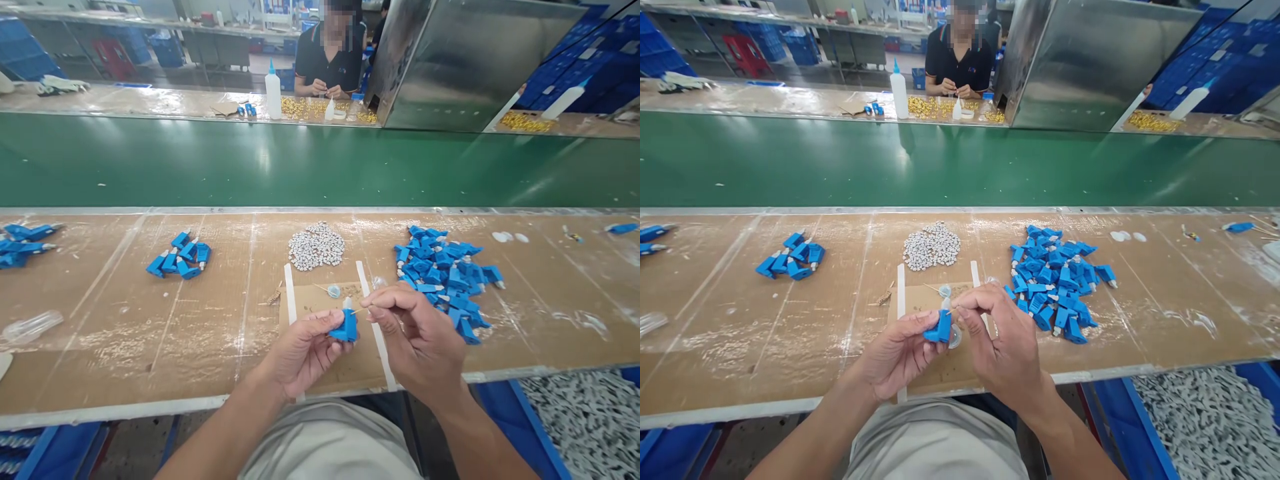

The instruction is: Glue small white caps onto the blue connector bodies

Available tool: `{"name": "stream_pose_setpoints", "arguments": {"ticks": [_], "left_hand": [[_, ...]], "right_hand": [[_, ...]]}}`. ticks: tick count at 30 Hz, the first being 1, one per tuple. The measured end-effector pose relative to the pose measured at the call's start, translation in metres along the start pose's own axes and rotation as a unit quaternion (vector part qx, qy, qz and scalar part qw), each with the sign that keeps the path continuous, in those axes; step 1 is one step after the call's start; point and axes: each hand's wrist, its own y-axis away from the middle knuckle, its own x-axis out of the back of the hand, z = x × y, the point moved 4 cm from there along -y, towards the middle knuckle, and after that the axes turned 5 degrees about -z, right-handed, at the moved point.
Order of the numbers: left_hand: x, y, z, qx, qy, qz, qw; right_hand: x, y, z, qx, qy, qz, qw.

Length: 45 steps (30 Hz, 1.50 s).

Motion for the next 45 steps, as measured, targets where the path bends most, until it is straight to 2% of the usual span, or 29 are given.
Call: {"name": "stream_pose_setpoints", "arguments": {"ticks": [3, 6, 12, 14, 17, 21, 24, 28, 31, 34, 37, 41, 45], "left_hand": [[0.0, 0.0, 0.0, -0.003, -0.005, -0.003, 1.0], [0.001, 0.001, 0.0, -0.003, -0.008, -0.004, 1.0], [0.007, 0.006, 0.003, -0.004, 0.018, -0.003, 1.0], [0.009, 0.007, 0.005, 0.0, 0.025, 0.008, 1.0], [0.012, 0.009, 0.01, -0.006, 0.032, 0.037, 0.999], [0.017, 0.01, 0.017, -0.02, 0.046, 0.053, 0.997], [0.023, 0.013, 0.021, -0.033, 0.052, 0.058, 0.996], [0.032, 0.018, 0.028, -0.055, 0.043, 0.075, 0.995], [0.037, 0.021, 0.034, -0.073, 0.048, 0.082, 0.993], [0.042, 0.023, 0.037, -0.088, 0.056, 0.089, 0.991], [0.047, 0.025, 0.037, -0.093, 0.063, 0.091, 0.989], [0.053, 0.025, 0.035, -0.092, 0.068, 0.085, 0.99], [0.055, 0.024, 0.035, -0.108, 0.069, 0.091, 0.988]], "right_hand": [[-0.005, 0.001, 0.0, 0.003, -0.002, -0.026, 1.0], [-0.006, 0.003, 0.001, -0.013, -0.012, -0.026, 1.0], [0.009, 0.003, 0.01, -0.103, -0.104, 0.068, 0.987], [0.013, 0.003, 0.015, -0.111, -0.099, 0.073, 0.986], [0.007, 0.012, 0.026, -0.13, -0.058, 0.022, 0.99], [-0.012, 0.034, 0.044, -0.18, -0.026, -0.057, 0.982], [-0.017, 0.041, 0.052, -0.205, -0.01, -0.079, 0.975], [-0.003, 0.018, 0.063, -0.191, 0.044, -0.05, 0.979], [-0.002, -0.017, 0.078, -0.168, 0.114, -0.096, 0.974], [-0.017, -0.052, 0.093, -0.125, 0.197, -0.169, 0.958], [-0.039, -0.074, 0.104, -0.091, 0.226, -0.202, 0.949], [-0.061, -0.084, 0.108, -0.062, 0.257, -0.232, 0.936], [-0.069, -0.085, 0.111, -0.047, 0.289, -0.257, 0.921]]}}
